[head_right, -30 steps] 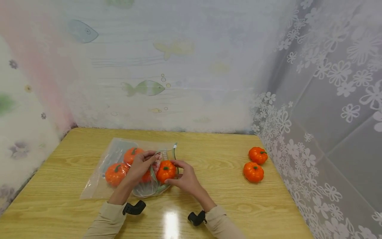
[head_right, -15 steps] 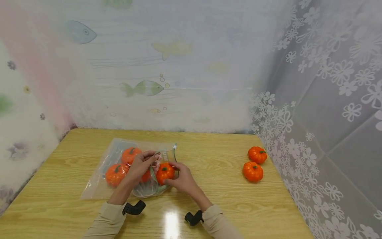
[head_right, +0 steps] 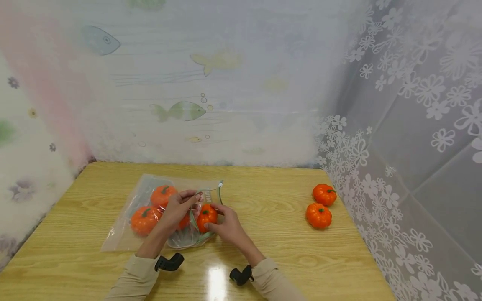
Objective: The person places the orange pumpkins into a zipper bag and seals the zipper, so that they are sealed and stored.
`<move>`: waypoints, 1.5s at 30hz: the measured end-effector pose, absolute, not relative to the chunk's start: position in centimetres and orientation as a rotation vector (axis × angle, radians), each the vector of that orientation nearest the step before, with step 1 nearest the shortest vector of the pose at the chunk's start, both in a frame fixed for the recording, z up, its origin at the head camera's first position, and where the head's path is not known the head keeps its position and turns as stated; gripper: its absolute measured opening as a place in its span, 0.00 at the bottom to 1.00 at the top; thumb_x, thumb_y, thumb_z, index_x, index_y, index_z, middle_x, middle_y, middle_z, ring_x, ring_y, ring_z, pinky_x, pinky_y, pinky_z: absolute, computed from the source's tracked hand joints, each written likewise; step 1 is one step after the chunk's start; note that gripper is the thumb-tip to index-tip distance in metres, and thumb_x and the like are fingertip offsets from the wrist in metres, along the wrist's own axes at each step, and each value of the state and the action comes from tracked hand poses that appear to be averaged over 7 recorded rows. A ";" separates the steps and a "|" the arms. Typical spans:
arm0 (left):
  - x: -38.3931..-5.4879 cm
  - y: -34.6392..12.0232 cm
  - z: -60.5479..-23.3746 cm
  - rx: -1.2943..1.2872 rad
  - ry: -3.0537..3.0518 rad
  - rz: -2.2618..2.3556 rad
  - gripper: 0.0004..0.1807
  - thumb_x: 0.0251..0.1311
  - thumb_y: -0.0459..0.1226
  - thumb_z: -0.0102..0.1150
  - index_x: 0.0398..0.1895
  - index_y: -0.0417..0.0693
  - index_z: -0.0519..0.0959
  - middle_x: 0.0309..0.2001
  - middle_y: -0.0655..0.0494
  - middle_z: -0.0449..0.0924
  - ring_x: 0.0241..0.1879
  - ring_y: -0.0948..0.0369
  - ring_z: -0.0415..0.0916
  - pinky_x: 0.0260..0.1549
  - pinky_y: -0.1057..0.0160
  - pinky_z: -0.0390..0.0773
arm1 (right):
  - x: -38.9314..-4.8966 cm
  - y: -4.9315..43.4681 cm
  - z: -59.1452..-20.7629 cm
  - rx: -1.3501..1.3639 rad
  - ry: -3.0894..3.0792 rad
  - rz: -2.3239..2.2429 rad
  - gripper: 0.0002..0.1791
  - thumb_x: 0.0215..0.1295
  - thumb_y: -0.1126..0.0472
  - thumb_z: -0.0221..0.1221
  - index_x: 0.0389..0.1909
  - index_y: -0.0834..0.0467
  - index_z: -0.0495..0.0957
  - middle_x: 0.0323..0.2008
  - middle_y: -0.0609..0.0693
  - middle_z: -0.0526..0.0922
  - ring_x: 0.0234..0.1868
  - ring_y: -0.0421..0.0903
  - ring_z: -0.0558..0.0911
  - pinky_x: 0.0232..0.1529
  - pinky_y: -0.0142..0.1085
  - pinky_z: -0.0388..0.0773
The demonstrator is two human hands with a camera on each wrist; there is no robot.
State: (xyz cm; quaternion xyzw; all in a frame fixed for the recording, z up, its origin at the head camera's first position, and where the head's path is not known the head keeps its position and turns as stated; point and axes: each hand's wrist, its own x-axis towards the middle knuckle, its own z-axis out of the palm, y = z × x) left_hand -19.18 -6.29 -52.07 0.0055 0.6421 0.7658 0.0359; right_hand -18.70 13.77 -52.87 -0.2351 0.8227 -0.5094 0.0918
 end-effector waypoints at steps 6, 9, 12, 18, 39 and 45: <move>-19.3 -6.3 -52.1 0.011 1.964 2.357 0.16 0.75 0.33 0.54 0.57 0.30 0.76 0.37 0.55 0.85 0.31 0.64 0.80 0.31 0.70 0.82 | -18.8 12.9 -52.7 -0.708 2.459 -1.474 0.32 0.67 0.67 0.66 0.71 0.64 0.70 0.67 0.63 0.74 0.65 0.64 0.76 0.52 0.48 0.85; -19.3 -6.3 -52.1 0.008 1.944 2.367 0.15 0.75 0.33 0.54 0.57 0.31 0.77 0.37 0.54 0.84 0.30 0.64 0.80 0.30 0.69 0.83 | -18.9 12.5 -52.8 -0.729 2.472 -1.468 0.31 0.68 0.67 0.65 0.71 0.65 0.69 0.67 0.64 0.74 0.65 0.66 0.75 0.52 0.50 0.84; -19.3 -6.4 -52.0 0.011 1.922 2.380 0.15 0.75 0.33 0.54 0.58 0.30 0.76 0.36 0.53 0.85 0.29 0.63 0.80 0.29 0.68 0.83 | -19.0 12.1 -52.9 -0.728 2.487 -1.462 0.31 0.68 0.67 0.65 0.71 0.65 0.69 0.67 0.63 0.74 0.66 0.65 0.74 0.54 0.51 0.84; -19.2 -6.6 -52.0 0.014 1.931 2.371 0.16 0.75 0.33 0.54 0.59 0.31 0.76 0.38 0.53 0.85 0.30 0.63 0.81 0.31 0.69 0.83 | -19.0 11.5 -52.8 -0.709 2.523 -1.434 0.32 0.67 0.67 0.65 0.71 0.66 0.68 0.67 0.62 0.74 0.66 0.63 0.75 0.57 0.51 0.82; -19.3 -6.8 -52.1 0.034 1.889 2.405 0.16 0.76 0.34 0.54 0.59 0.30 0.76 0.35 0.55 0.84 0.26 0.64 0.80 0.28 0.68 0.83 | -19.6 17.7 -51.0 -0.379 2.534 -2.001 0.14 0.69 0.72 0.62 0.55 0.65 0.81 0.55 0.64 0.81 0.57 0.67 0.77 0.49 0.31 0.83; -19.3 -6.7 -52.2 0.029 1.909 2.388 0.16 0.76 0.34 0.54 0.60 0.32 0.76 0.36 0.56 0.84 0.26 0.64 0.80 0.29 0.68 0.83 | -20.2 21.7 -51.1 -0.224 2.642 -2.052 0.13 0.69 0.74 0.60 0.53 0.66 0.82 0.52 0.60 0.82 0.54 0.57 0.80 0.47 0.27 0.82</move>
